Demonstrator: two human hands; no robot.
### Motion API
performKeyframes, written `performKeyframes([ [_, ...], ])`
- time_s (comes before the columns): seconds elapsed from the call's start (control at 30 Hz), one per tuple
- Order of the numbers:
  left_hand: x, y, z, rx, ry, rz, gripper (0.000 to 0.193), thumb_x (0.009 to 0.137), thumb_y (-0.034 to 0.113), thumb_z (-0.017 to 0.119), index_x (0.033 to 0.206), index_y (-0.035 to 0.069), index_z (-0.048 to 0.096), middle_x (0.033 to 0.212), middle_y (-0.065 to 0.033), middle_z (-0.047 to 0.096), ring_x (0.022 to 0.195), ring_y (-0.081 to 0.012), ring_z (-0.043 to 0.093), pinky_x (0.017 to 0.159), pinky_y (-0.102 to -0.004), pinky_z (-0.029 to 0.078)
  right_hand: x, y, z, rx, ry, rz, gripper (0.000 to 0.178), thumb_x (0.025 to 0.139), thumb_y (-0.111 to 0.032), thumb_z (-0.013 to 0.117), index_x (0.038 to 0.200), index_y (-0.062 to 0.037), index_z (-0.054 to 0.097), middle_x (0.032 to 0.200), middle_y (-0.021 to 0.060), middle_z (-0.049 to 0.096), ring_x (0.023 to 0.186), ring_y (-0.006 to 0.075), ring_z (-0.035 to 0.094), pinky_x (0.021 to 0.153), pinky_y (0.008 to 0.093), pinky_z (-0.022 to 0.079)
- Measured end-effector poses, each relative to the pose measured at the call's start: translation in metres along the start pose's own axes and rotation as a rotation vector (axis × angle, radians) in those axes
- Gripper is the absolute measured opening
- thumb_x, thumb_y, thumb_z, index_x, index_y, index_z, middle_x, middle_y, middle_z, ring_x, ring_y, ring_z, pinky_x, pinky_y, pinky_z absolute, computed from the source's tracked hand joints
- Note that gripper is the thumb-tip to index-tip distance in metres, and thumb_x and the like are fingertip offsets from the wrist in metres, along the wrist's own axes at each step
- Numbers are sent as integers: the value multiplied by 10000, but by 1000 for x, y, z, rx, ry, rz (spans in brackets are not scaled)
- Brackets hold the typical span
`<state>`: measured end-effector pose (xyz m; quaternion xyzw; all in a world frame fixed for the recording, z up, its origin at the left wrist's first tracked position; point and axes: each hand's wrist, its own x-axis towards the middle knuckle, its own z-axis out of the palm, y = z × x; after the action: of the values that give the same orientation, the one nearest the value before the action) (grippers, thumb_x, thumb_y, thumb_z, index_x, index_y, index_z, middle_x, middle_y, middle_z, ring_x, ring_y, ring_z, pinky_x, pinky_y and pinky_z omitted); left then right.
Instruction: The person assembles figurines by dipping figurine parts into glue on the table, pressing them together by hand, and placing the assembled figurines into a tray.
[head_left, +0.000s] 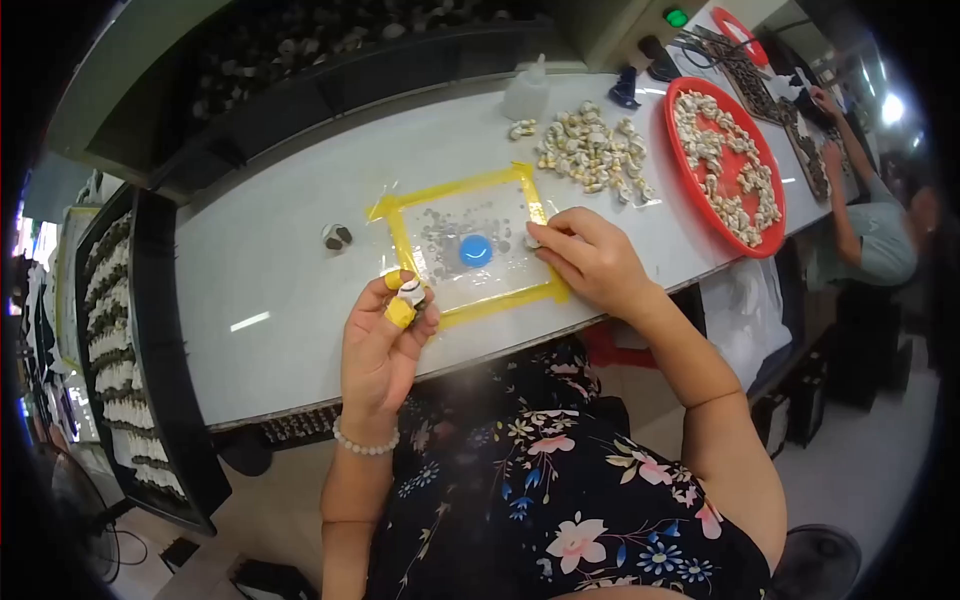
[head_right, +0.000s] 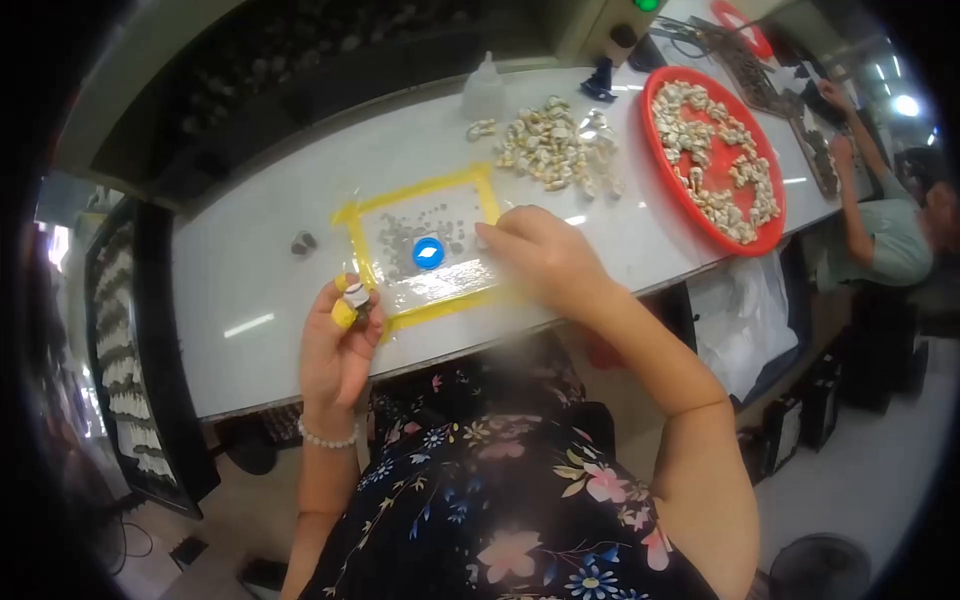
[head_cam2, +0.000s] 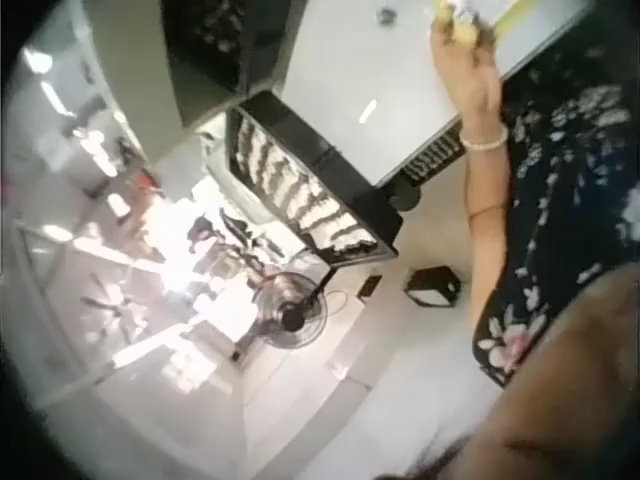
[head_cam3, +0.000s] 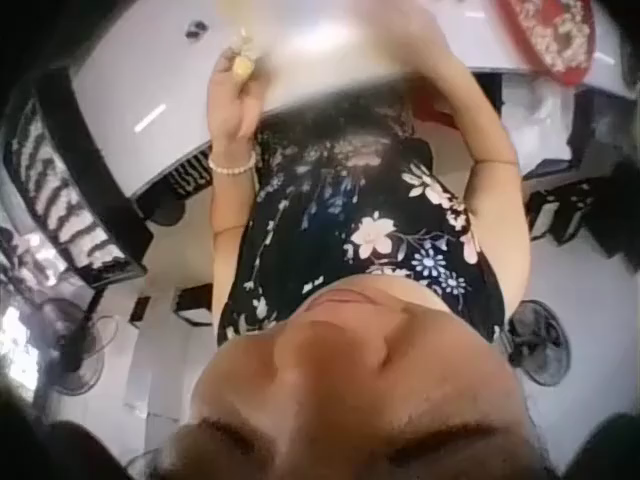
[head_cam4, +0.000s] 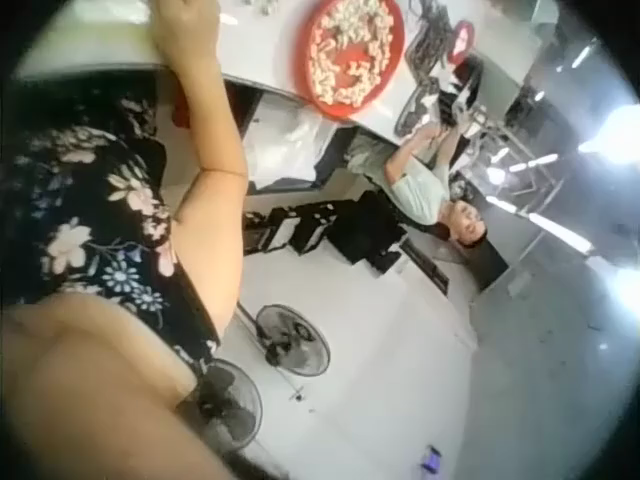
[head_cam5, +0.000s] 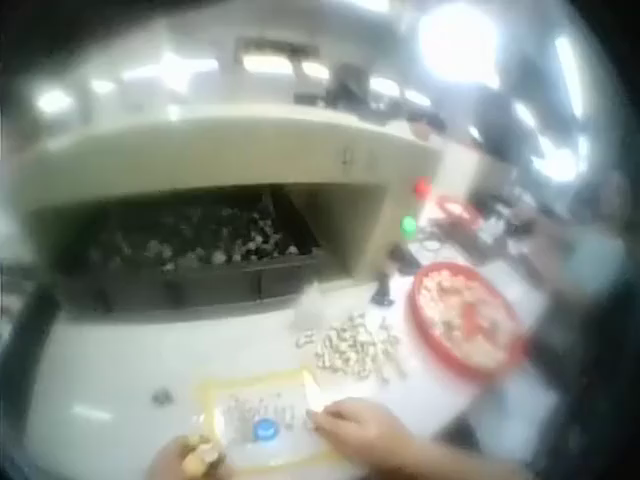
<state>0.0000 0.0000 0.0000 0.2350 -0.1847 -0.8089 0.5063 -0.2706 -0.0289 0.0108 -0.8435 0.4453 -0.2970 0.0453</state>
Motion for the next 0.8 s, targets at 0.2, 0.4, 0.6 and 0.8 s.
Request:
performKeyframes([
  [0.2,1,-8,0,108,0,92,320,835,7,632,1140,0,537,975,-83,591,858,-173,588,782,-276,484,3,-6,-8,59,-61,9,286,707,-18,705,988,-53,664,861,86,599,763,225,574,615,312,485],
  [0.4,1,-9,6,185,78,47,324,813,-7,652,1117,-4,542,1004,-76,587,822,-149,580,741,-266,484,3,-9,-6,67,-25,28,276,700,-41,716,970,-48,659,875,76,598,785,237,571,685,333,482],
  [0.6,-2,-13,-4,134,-45,116,349,779,-55,663,1103,0,546,1053,-70,565,869,-145,576,752,-254,492,5,-13,-9,116,-92,68,281,694,-52,727,964,-33,655,873,78,599,812,230,569,686,326,482],
  [0.8,0,-16,3,215,18,186,359,762,-106,650,1104,-22,579,1075,-60,537,970,-145,549,793,-256,495,18,-18,-10,212,-102,119,259,694,-59,732,945,-52,669,876,78,600,820,229,575,686,312,480],
])
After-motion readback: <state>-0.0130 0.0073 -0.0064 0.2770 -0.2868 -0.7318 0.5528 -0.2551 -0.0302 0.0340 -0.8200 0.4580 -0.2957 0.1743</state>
